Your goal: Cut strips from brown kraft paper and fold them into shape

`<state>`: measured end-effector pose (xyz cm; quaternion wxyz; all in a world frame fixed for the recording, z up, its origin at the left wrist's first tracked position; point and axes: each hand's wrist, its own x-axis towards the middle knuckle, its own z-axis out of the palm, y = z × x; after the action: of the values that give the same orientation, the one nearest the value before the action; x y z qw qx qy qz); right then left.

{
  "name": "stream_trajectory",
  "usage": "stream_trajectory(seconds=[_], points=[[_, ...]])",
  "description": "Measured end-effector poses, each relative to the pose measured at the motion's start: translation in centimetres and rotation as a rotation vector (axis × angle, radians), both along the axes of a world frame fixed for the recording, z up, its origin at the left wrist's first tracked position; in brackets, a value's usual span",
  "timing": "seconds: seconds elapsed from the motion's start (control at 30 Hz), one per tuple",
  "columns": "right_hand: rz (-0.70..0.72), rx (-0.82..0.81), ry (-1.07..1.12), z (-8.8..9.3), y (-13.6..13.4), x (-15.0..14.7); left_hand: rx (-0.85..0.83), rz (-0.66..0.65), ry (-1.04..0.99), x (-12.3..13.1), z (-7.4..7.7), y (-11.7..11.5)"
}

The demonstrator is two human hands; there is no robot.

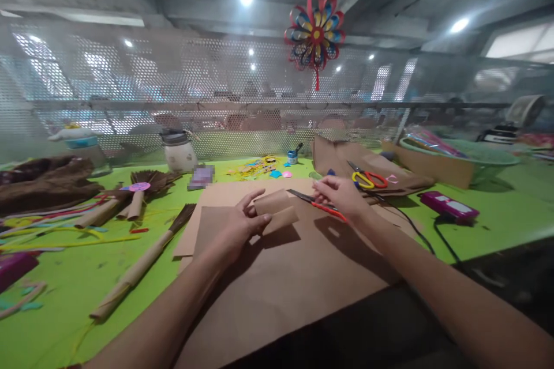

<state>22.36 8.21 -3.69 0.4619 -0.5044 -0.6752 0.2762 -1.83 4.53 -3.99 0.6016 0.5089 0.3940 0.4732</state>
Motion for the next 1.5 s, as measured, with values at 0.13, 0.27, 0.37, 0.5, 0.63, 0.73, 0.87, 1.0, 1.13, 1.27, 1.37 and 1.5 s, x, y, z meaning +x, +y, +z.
stream_trajectory(seconds=[0.13, 0.27, 0.37, 0.5, 0.63, 0.73, 0.87, 1.0, 1.13, 1.27, 1.37, 1.5], points=[[-0.1, 0.166, -0.498, -1.1, 1.3, 2.4, 0.062, 0.012, 0.015, 0.2, 0.1, -0.4], [-0.023, 0.222, -0.748, -4.0, 2.0, 3.6, 0.065, -0.059, 0.017, 0.3, -0.4, -0.4], [-0.002, 0.256, -0.77, -4.5, 2.2, 4.6, 0.078, -0.078, 0.047, 0.1, -0.8, -0.3], [-0.029, 0.305, -0.676, -3.0, -0.1, 6.9, 0.099, -0.124, 0.08, 0.0, -1.4, -0.2], [0.179, 0.281, -0.7, -1.7, -4.8, 9.1, 0.083, -0.236, 0.157, 0.6, -1.7, -0.5], [0.245, 0.294, -0.781, -1.3, -7.7, 9.7, 0.057, -0.312, 0.217, 1.2, -2.0, -0.8], [0.372, 0.211, -0.794, -1.5, -10.2, 10.1, 0.04, -0.376, 0.268, 1.6, -2.3, -0.9], [0.399, 0.166, -0.794, -2.1, -12.4, 10.5, 0.121, -0.416, 0.394, 2.0, -3.1, -0.4], [0.374, 0.202, -0.773, -2.8, -14.3, 10.6, 0.337, -0.344, 0.646, 3.0, -3.7, -0.4], [0.332, 0.276, -0.779, -3.4, -15.3, 10.2, 0.622, -0.245, 0.858, 3.7, -3.2, -2.4], [0.319, 0.316, -0.814, -3.9, -15.3, 10.0, 0.778, -0.26, 0.925, 3.7, -2.5, -4.1], [0.34, 0.32, -0.843, -4.0, -15.2, 9.8, 1.063, -0.147, 1.025, 3.6, -2.4, -5.2]])
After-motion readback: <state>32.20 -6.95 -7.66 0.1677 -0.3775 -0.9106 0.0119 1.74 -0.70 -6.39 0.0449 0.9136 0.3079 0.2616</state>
